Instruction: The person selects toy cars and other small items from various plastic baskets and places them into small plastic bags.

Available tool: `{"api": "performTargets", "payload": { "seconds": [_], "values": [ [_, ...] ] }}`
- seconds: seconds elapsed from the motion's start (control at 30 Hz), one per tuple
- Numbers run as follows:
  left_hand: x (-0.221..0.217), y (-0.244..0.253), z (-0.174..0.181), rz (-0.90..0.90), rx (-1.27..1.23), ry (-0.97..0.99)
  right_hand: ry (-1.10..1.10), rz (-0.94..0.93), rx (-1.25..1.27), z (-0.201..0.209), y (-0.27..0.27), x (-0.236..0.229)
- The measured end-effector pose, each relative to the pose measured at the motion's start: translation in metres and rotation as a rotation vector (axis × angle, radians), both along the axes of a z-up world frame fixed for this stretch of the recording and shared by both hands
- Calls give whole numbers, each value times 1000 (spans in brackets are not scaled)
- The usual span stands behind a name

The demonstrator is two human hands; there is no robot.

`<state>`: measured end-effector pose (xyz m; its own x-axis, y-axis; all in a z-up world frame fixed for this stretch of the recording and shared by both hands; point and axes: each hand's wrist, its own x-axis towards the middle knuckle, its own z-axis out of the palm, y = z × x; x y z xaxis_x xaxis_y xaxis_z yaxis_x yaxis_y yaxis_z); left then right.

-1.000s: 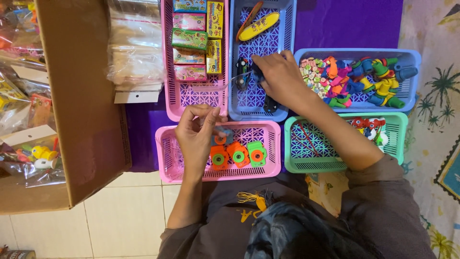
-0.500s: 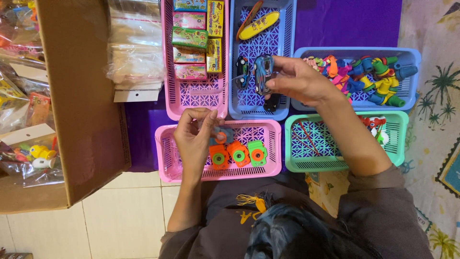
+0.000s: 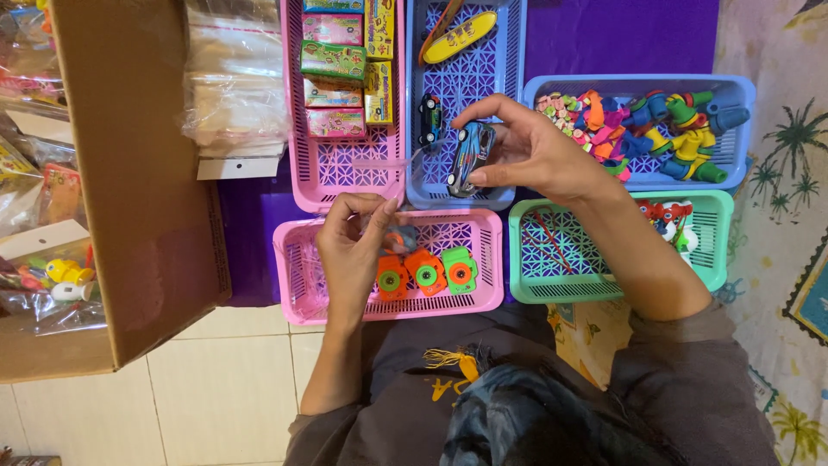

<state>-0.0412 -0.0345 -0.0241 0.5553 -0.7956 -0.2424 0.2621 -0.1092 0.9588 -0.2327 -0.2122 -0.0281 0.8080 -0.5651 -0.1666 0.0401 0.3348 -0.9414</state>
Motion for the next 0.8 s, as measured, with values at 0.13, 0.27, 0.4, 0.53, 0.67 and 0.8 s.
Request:
{"api": "performTargets", "payload": {
  "seconds": [0.13,0.27,0.4,0.53,0.67,0.8],
  "values": [
    [-2,0,5,-11,8,18,-7,-21,18,11,0,4],
    [2,4,6,-73,23,-8,36,-44,-39,22,3,4],
    [4,6,4,-121,6,-28,26,-101,-200,17,4,1],
    [6,9,4,-138,20,-6,-16,-204,-99,26,10,4],
    [8,12,2,-253,-33,122,4,-271,-118,29,11,5],
    [9,14,9,-390,-12,319,51,-271,-47,31,11,7]
  ]
}}
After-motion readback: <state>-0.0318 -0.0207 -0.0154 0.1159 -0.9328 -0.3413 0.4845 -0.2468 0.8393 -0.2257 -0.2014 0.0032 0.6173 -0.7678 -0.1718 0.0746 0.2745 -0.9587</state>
